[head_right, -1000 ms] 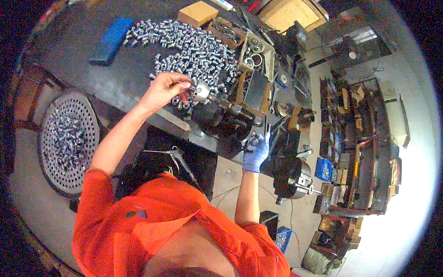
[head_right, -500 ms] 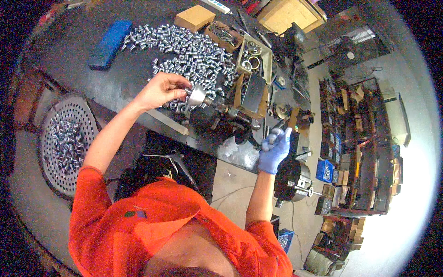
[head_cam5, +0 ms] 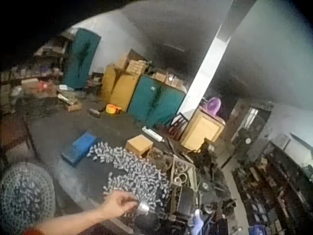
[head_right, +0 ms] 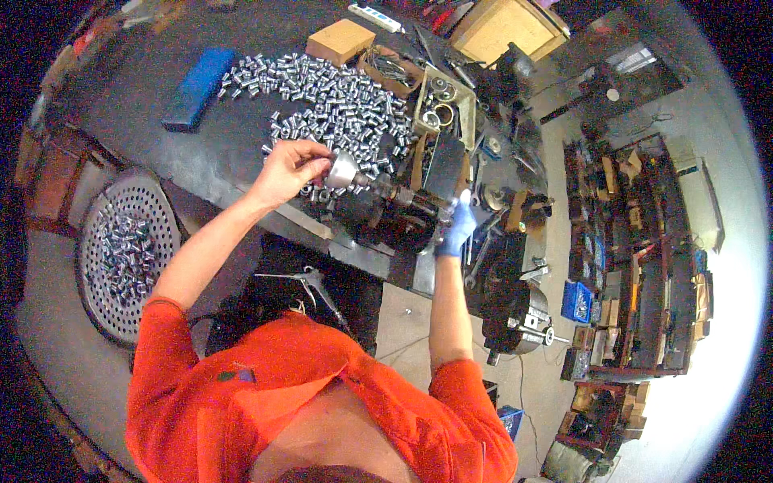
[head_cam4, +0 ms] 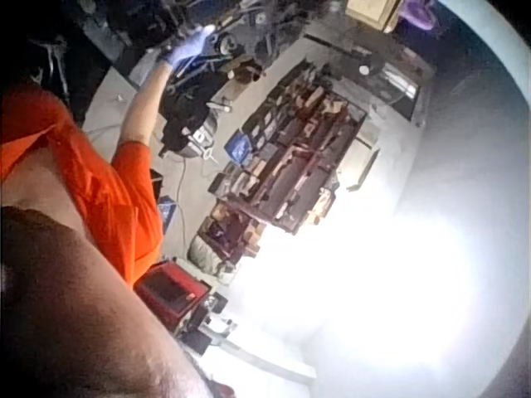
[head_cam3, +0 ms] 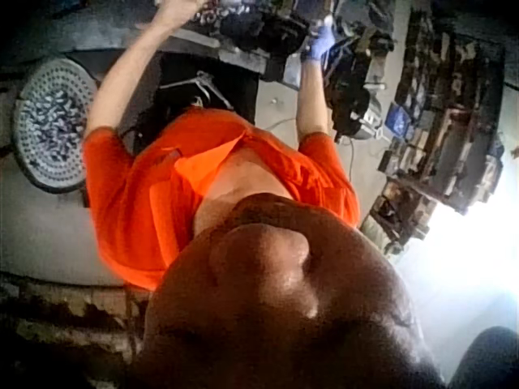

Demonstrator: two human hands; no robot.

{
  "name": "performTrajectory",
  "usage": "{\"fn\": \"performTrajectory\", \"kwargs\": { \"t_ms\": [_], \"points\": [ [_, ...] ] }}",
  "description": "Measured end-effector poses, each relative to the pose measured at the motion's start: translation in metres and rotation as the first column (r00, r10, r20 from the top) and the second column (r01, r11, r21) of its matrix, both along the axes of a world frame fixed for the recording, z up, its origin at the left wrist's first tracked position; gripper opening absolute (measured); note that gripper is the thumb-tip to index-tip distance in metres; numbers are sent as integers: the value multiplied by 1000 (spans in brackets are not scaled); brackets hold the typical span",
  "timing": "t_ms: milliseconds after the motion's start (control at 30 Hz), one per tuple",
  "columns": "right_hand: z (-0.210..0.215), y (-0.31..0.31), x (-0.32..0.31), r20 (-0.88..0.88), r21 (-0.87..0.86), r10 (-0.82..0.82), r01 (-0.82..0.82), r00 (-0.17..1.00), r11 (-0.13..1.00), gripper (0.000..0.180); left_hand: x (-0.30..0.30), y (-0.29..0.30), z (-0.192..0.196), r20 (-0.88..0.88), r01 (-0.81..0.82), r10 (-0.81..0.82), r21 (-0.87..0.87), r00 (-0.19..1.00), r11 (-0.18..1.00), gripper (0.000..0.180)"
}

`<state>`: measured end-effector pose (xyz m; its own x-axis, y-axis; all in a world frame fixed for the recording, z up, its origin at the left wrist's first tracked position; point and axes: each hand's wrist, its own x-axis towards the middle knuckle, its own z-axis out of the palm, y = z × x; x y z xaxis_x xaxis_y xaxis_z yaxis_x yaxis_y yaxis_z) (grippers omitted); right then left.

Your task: The person picks up metal bolts from a table and uses an air nozzle to blow air into them one at a time before placing them into a circular metal tray.

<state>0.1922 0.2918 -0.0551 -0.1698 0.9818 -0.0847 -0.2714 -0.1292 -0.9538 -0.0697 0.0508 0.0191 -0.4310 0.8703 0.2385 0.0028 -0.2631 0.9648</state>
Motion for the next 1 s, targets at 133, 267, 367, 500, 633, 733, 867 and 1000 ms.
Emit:
{"fn": "performTrajectory", "kwargs": {
  "t_ms": [133, 267, 367, 500, 633, 733, 867, 1000],
  "points": [
    [0, -67, 14, -110, -136, -135, 120, 985, 983, 22, -1, 1, -8, 31, 20, -21, 35, 999, 999, 7],
    [22, -94, 37, -153, -205, -87, 54, 984, 977, 38, -5, -4, -7, 58, 89, -92, 60, 994, 994, 15],
    [51, -110, 52, -285, -175, 36, -89, 958, 981, 40, -11, -7, -7, 142, 96, -111, 105, 984, 990, 17],
    [89, -113, 44, -196, 5, 30, -30, 980, 1000, 41, -9, -7, -3, 32, 34, -34, 10, 999, 999, 21],
    [95, -103, 42, -213, 111, 101, -79, 972, 991, 35, 12, 4, -13, -152, -100, 83, -106, 985, 989, 33],
    [82, -104, 46, -225, 85, 101, -83, 969, 993, 35, 10, 4, -11, -276, -197, 151, -145, 949, 970, 40],
    [34, -101, 49, -227, -176, -51, 11, 972, 984, 40, 9, 5, -12, -217, -169, 132, -161, 967, 972, 42],
    [-16, -51, 29, -119, -88, -62, 52, 991, 995, 38, 9, 4, -7, -121, -150, 130, -176, 984, 973, 46]
  ]
}}
